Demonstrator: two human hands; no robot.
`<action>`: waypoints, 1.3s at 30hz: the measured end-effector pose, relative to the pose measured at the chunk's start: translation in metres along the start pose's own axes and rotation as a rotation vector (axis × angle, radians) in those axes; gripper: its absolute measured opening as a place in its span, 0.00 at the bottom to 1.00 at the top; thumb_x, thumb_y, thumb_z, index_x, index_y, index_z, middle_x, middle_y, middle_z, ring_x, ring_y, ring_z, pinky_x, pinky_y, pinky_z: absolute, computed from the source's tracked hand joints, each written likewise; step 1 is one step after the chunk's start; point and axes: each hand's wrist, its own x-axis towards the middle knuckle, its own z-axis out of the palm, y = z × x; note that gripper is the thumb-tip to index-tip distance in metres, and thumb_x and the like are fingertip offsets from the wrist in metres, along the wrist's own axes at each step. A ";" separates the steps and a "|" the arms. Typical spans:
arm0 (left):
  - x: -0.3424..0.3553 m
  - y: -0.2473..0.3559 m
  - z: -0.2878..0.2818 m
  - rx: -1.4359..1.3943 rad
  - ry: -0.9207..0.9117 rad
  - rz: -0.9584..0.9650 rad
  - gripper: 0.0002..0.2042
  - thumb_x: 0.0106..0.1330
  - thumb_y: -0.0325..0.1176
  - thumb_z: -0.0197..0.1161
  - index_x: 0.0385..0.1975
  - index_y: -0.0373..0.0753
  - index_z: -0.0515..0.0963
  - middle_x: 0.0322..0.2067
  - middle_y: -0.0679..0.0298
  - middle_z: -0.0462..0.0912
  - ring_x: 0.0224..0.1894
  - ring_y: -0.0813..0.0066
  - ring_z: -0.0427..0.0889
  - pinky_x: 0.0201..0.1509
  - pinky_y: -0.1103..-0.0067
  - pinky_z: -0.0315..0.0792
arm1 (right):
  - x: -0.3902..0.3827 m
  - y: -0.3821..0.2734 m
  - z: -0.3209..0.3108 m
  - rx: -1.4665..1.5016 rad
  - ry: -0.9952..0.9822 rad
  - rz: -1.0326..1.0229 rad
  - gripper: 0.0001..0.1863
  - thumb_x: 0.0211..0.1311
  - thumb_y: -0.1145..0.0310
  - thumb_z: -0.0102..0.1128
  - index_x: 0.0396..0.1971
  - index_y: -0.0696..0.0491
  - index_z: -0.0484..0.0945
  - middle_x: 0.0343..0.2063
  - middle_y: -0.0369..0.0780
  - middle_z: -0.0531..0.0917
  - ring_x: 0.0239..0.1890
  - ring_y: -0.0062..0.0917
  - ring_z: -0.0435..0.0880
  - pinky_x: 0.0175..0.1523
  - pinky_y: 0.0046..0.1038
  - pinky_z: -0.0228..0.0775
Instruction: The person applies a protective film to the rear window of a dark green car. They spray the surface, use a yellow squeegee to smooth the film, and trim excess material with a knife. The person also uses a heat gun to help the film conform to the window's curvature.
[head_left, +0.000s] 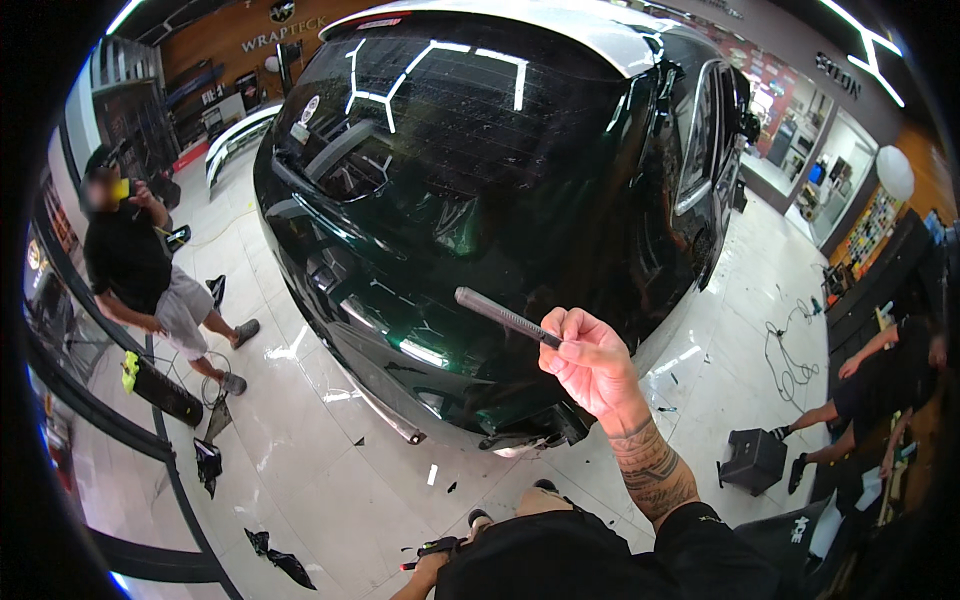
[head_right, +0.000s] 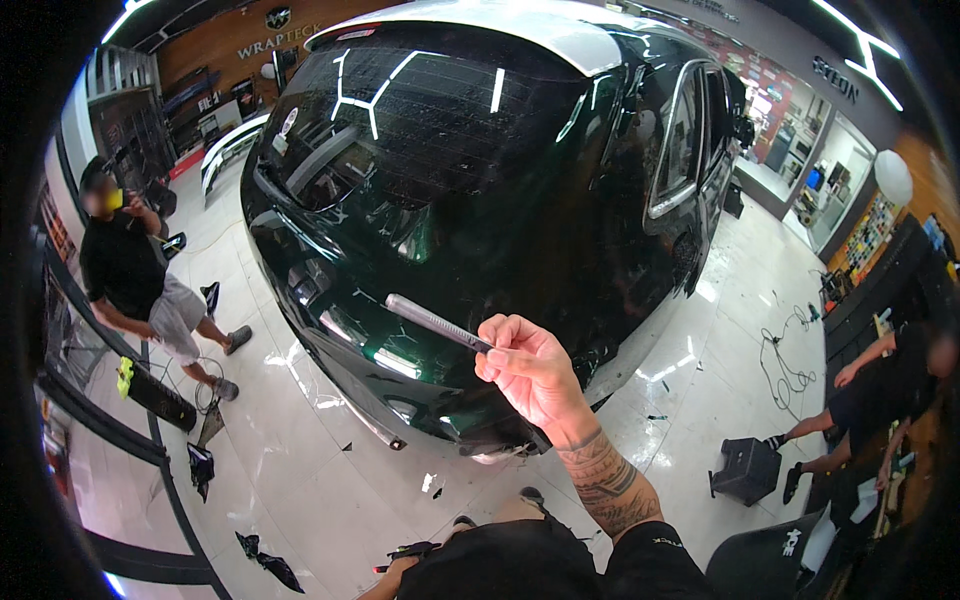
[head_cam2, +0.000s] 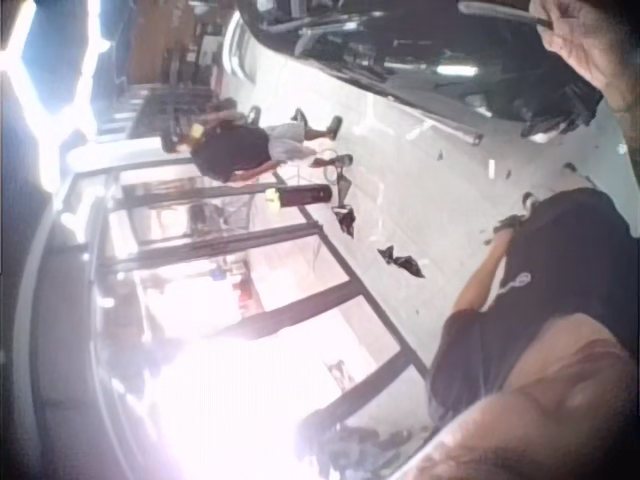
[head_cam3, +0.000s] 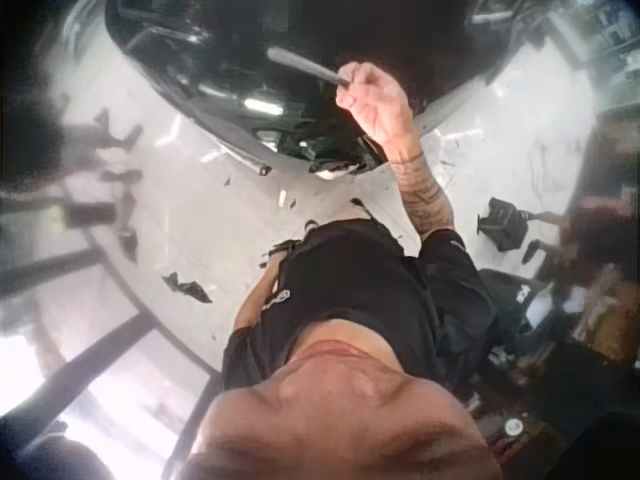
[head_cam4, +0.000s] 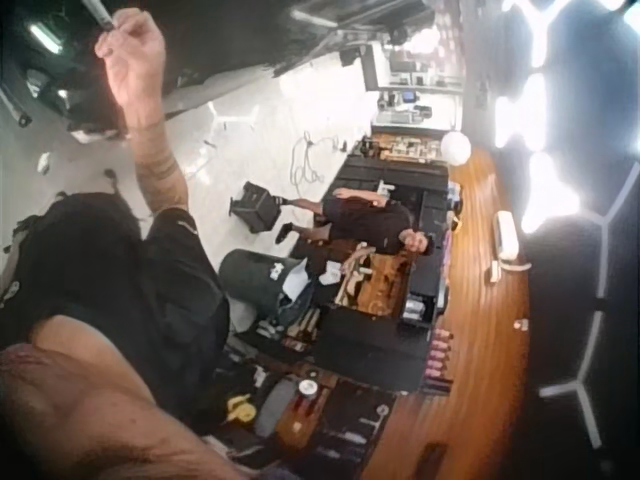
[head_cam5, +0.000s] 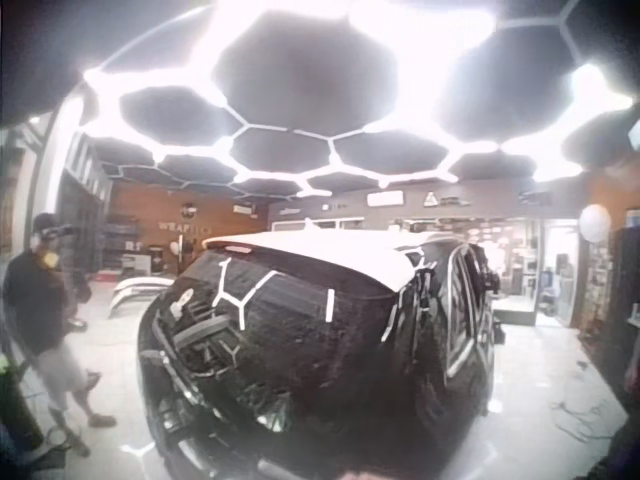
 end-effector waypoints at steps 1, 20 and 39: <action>0.000 -0.002 -0.002 0.003 -0.002 0.005 0.16 0.68 0.38 0.56 0.44 0.34 0.83 0.47 0.47 0.85 0.48 0.50 0.86 0.51 0.62 0.80 | -0.003 -0.002 0.000 -0.016 0.039 -0.012 0.08 0.59 0.82 0.66 0.34 0.58 0.75 0.37 0.41 0.75 0.31 0.25 0.79 0.40 0.26 0.72; -0.015 0.050 -0.136 -0.278 0.342 0.064 0.17 0.66 0.36 0.54 0.50 0.35 0.82 0.48 0.44 0.84 0.52 0.49 0.83 0.57 0.61 0.75 | -0.051 -0.056 0.052 0.127 -1.197 0.365 0.17 0.59 0.63 0.76 0.39 0.59 0.84 0.35 0.45 0.82 0.36 0.36 0.79 0.40 0.35 0.72; -0.164 0.318 -0.319 -0.436 0.603 0.084 0.15 0.69 0.32 0.58 0.52 0.37 0.80 0.42 0.54 0.86 0.46 0.67 0.83 0.53 0.72 0.76 | -0.037 -0.180 -0.072 -1.126 -0.763 0.106 0.39 0.47 0.55 0.81 0.54 0.58 0.70 0.30 0.43 0.79 0.38 0.34 0.81 0.43 0.33 0.72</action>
